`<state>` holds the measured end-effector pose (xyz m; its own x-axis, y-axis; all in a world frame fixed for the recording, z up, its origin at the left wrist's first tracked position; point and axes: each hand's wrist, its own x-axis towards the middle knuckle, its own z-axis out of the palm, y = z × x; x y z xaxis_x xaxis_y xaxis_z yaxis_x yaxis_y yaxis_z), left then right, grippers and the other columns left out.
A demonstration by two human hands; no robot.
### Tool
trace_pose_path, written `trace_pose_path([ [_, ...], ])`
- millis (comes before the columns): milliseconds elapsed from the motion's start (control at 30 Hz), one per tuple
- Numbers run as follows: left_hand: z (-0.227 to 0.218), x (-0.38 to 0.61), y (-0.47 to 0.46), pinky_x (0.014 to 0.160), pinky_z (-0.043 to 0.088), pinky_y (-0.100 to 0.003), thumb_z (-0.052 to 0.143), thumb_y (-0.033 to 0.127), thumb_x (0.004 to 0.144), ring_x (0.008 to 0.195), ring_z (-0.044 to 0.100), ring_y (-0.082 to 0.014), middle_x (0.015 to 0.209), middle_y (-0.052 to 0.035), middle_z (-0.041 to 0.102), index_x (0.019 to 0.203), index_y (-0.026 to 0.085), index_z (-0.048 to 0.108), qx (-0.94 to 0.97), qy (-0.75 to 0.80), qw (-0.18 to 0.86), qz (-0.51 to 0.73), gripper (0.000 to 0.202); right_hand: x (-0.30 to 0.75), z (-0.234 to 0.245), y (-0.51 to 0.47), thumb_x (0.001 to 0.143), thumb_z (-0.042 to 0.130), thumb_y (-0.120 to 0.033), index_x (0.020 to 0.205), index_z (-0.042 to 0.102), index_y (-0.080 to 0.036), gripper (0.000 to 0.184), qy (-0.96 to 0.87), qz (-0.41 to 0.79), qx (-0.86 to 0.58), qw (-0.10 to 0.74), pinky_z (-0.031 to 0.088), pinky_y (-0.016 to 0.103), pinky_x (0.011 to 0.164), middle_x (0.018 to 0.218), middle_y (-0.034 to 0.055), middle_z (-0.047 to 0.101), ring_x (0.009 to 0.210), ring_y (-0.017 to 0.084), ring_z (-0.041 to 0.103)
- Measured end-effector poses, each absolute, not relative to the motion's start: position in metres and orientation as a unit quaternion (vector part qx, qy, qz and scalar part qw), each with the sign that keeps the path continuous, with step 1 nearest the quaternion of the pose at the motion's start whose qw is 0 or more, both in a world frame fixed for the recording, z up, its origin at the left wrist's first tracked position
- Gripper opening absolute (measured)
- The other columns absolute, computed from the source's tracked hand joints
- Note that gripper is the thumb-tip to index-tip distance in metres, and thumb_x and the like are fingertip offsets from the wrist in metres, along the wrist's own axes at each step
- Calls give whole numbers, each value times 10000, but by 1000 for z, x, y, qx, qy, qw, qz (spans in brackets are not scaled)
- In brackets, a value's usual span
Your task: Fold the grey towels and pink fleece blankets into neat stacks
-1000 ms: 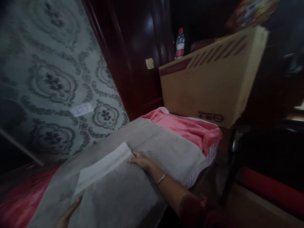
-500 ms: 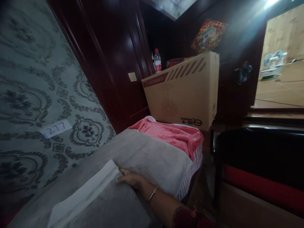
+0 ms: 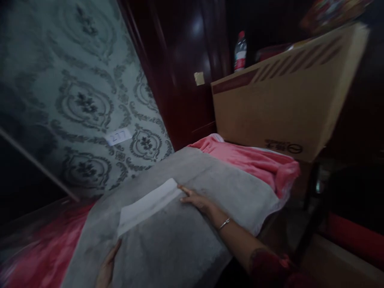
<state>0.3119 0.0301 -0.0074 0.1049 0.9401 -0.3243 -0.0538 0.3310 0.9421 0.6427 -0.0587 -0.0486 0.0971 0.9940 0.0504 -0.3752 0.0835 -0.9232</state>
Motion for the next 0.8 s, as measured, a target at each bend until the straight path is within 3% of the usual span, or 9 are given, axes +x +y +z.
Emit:
trace_pose_path([
  [133, -10, 320, 23, 1071, 490, -467, 698, 229, 745, 1181, 649, -331, 953, -111, 791, 1201, 137, 714, 280, 540, 709, 356, 465, 645, -56, -58, 672, 823, -436, 1521, 415, -298, 952, -392, 545, -405, 620, 415, 449, 1084, 1457, 45, 523, 1200, 268, 576],
  [333, -12, 319, 16, 993, 545, -464, 652, 196, 816, 977, 732, -325, 978, -140, 783, 1318, 114, 643, 168, 465, 799, 344, 508, 643, -57, -60, 696, 810, -424, 1557, 341, -301, 989, -374, 573, -395, 613, 410, 459, 1088, 1459, 51, 525, 1182, 261, 595],
  [600, -3, 327, 17, 940, 579, -427, 638, 161, 816, 939, 745, -294, 974, -108, 789, 1301, 164, 659, 210, 487, 759, 379, 486, 642, -47, -57, 626, 828, -385, 1540, 377, -270, 1026, -371, 566, -418, 606, 429, 434, 1049, 1382, 57, 574, 1116, 251, 609],
  [800, 12, 317, 12, 960, 578, -421, 695, 214, 730, 1157, 666, -313, 1021, -61, 788, 1365, 223, 613, 322, 556, 664, 383, 640, 631, -37, -50, 527, 764, -300, 1491, 459, -286, 1011, -348, 516, -475, 622, 472, 461, 939, 1001, -1, 686, 885, 244, 614],
])
